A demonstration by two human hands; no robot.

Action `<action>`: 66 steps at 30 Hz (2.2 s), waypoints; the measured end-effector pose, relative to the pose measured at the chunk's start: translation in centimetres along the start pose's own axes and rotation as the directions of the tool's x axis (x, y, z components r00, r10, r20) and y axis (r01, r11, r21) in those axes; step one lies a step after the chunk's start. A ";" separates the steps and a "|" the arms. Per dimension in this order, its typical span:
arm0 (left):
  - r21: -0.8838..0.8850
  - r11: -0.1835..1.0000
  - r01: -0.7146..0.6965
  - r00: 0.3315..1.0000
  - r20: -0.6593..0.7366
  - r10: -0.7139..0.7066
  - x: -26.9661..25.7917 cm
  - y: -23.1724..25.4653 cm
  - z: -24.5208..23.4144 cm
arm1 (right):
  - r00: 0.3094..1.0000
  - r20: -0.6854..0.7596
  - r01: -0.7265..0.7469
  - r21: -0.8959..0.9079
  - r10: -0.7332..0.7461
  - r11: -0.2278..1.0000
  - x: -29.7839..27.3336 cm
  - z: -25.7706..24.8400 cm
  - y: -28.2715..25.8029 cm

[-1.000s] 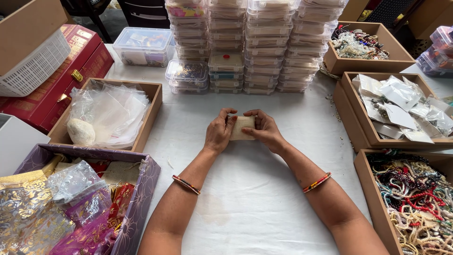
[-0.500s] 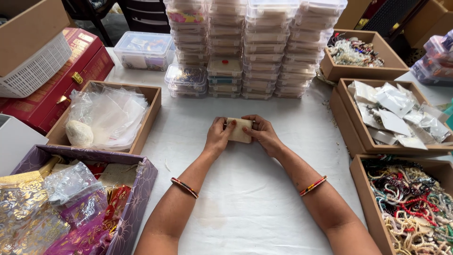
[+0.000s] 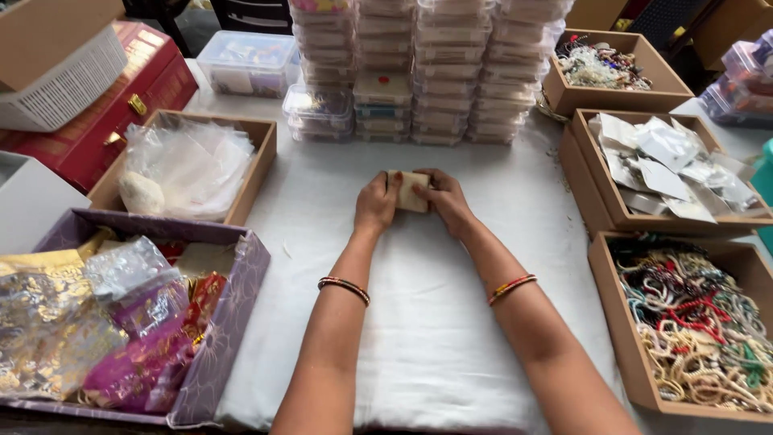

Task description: The person ties a small beige pouch, places it into a clear plastic container, and stacks the container. They then take a beaded necklace from a box, coil it, place it into a clear plastic bag, and finally put the bagged necklace into a beige pouch.

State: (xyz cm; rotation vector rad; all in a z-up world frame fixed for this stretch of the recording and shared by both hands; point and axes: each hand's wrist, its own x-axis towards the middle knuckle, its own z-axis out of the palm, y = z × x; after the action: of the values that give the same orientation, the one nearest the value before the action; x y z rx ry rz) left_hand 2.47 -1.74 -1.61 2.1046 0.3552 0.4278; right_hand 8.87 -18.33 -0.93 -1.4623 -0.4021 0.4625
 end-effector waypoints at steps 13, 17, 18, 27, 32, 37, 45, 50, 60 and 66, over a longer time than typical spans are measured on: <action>-0.195 0.930 -0.310 0.948 -0.143 0.286 -2.0 0.8 0.5 | 0.981 0.050 0.188 -0.037 -0.186 0.981 -2.4 0.7 0.4; -0.079 0.961 -0.264 0.957 -0.149 0.250 -2.0 0.8 0.5 | 0.989 0.015 0.145 -0.100 -0.144 0.984 -2.0 1.0 0.7; -0.010 0.949 -0.314 0.937 -0.165 0.308 -2.1 0.7 0.7 | 0.987 0.028 0.162 -0.108 -0.160 0.981 -1.9 0.7 1.0; 0.083 0.989 -0.125 0.986 -0.100 0.133 -1.6 0.8 0.0 | 0.996 0.063 0.081 -0.330 -0.063 0.941 -2.9 2.2 -1.4; 0.028 0.978 -0.206 0.973 -0.104 0.208 -1.7 0.4 -0.6 | 0.983 0.016 0.170 -0.451 -0.182 0.876 -3.0 2.5 -0.8; 0.094 0.900 -0.426 0.892 -0.126 0.435 -1.0 -0.3 -0.3 | 0.933 0.234 0.283 -0.010 -0.273 0.959 -1.2 0.5 1.5; 0.412 0.850 -0.328 0.880 -0.194 0.433 -1.4 0.2 -0.9 | 0.989 0.100 0.089 0.176 -0.108 0.980 -0.7 1.0 1.7; 0.402 0.863 -0.305 0.809 -0.369 0.458 -2.0 1.3 -2.0 | 0.996 0.058 0.053 0.125 -0.061 0.991 -1.3 0.8 1.6; 0.222 0.765 -0.605 0.477 -0.669 0.571 -10.6 19.7 -13.3 | 1.000 0.017 0.005 -0.056 -0.004 0.998 -1.7 0.7 1.0; 0.320 0.849 -0.420 0.526 -0.676 0.515 -13.8 20.8 -18.7 | 1.000 -0.004 -0.005 -0.131 0.004 0.991 -2.0 1.3 0.8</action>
State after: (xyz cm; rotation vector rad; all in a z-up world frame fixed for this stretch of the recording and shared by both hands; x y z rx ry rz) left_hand -16.25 -4.44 23.21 2.0208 0.2577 1.6771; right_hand 6.43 -18.25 -1.62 -1.5914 -0.4329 0.4437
